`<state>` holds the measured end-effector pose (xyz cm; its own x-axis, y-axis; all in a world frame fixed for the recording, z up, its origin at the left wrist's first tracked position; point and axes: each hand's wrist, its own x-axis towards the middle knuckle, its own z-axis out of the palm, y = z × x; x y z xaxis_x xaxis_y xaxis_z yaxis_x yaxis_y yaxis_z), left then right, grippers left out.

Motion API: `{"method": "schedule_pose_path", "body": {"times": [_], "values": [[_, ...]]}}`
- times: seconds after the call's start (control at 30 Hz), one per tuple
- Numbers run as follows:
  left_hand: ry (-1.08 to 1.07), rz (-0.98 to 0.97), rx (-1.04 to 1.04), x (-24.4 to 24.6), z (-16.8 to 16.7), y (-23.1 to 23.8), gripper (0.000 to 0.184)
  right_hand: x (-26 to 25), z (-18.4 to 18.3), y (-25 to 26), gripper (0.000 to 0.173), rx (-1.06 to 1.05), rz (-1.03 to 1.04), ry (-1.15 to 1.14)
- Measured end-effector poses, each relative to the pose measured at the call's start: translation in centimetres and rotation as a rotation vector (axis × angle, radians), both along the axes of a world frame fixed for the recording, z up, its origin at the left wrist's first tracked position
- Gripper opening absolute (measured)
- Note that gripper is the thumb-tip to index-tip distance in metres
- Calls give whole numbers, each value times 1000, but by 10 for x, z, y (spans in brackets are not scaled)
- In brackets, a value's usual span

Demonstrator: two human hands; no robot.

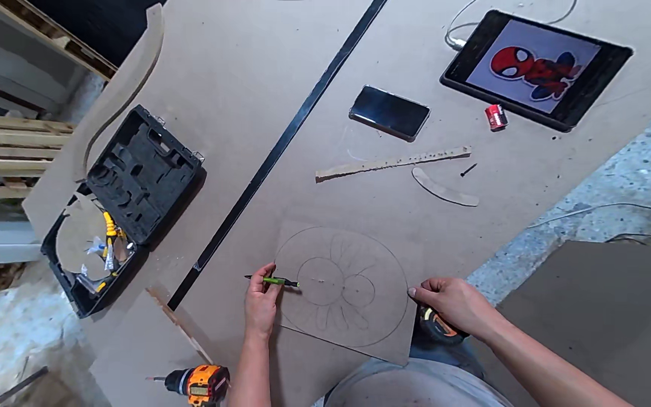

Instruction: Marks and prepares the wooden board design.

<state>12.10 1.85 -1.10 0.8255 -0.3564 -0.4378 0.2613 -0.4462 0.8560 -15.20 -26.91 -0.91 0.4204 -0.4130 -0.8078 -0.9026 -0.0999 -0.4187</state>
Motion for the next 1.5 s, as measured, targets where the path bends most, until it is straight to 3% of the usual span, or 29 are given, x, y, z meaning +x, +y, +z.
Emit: {"method": "schedule_pose_path", "body": {"times": [0.33,0.47,0.67,0.9,1.13,1.4,1.5], "values": [[-88,-131,67,-26,-7,-3,43,-1,0,-31,33,-180,-114,-20],[-82,-114,47,-29,-5,-5,42,1,0,-44,36,-115,-145,-34],[-56,-110,57,-28,-5,-3,42,-1,4,-47,26,32,-277,-86],[-42,-84,25,-37,-2,-1,40,-9,-2,-42,30,-67,-143,-65],[-64,136,21,-70,-1,16,36,-23,-7,-29,28,-98,-122,-80],[-73,93,25,-84,2,25,35,-24,-6,-30,30,-142,-176,-94],[-85,48,125,-97,1,26,34,-27,-4,-41,32,-153,-180,-98]]}}
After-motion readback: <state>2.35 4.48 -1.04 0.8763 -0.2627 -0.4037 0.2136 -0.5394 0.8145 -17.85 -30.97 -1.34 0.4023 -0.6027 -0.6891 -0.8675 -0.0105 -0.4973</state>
